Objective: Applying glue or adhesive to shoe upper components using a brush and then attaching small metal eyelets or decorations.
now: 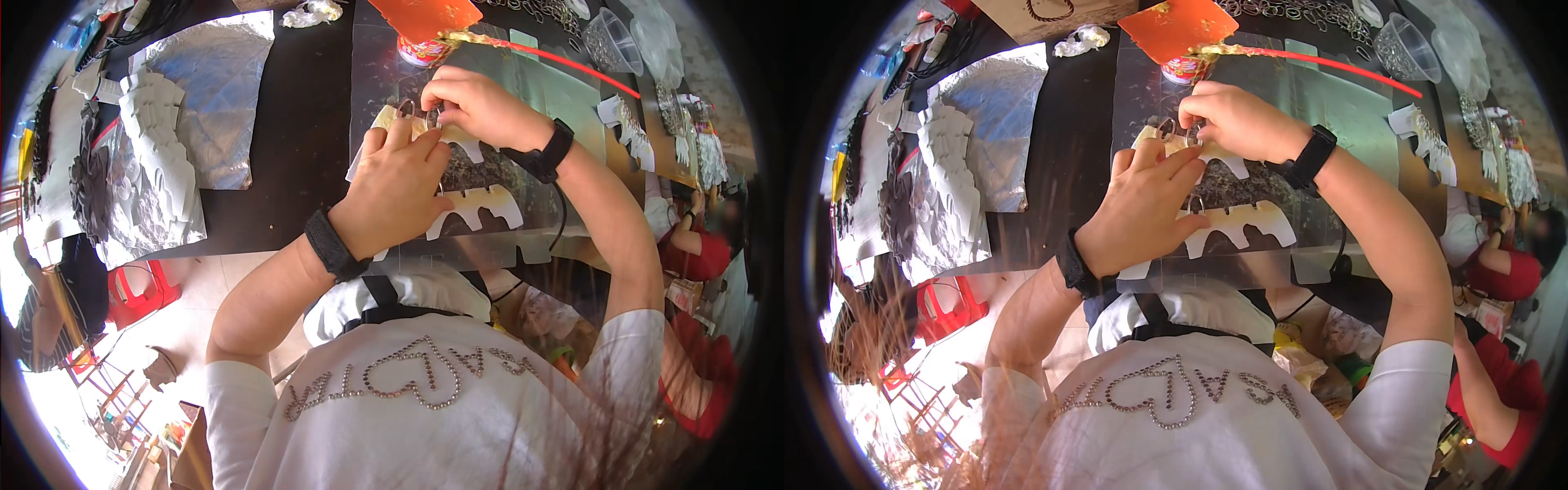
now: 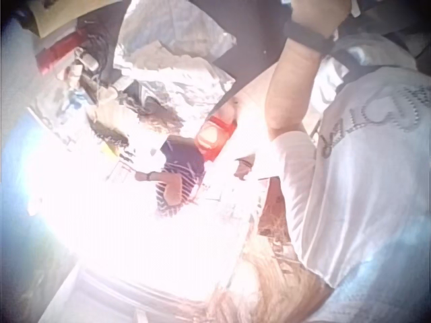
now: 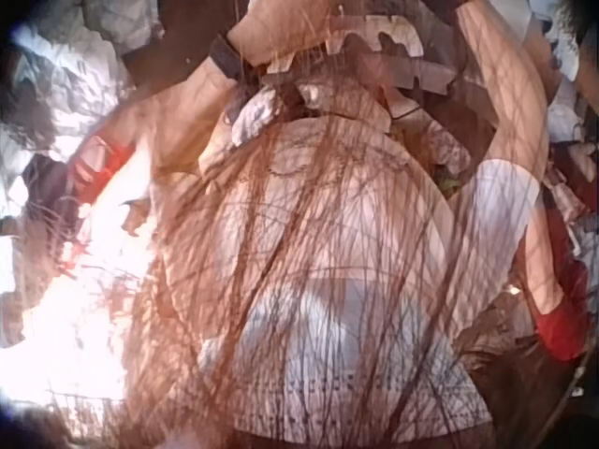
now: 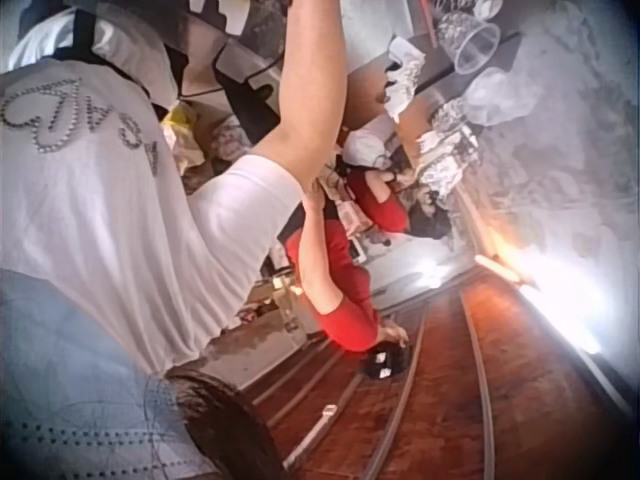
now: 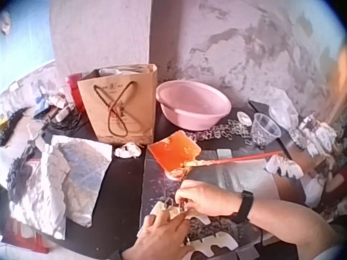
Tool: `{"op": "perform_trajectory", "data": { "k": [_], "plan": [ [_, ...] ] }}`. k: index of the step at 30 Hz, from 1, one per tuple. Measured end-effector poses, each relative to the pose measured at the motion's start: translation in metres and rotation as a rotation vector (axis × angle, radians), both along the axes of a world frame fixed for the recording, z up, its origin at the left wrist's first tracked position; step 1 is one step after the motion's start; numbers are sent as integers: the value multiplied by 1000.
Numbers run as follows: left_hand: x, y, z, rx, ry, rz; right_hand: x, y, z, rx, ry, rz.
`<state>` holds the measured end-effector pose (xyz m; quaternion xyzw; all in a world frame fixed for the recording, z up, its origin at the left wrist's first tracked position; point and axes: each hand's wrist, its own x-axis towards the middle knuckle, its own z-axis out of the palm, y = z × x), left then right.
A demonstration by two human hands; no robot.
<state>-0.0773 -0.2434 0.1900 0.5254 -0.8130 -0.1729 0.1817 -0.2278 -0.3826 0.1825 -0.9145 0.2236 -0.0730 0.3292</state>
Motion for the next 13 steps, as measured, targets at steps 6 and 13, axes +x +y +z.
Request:
{"op": "perform_trajectory", "data": {
  "k": [6, 13],
  "plan": [
    [1, -1, 1, 8, -11, -10, -2, -1, -1, -39, 25, 4],
    [5, 0, -1, 38, 2, -9, -2, -1, -1, -37, 34, -11]
  ]
}}
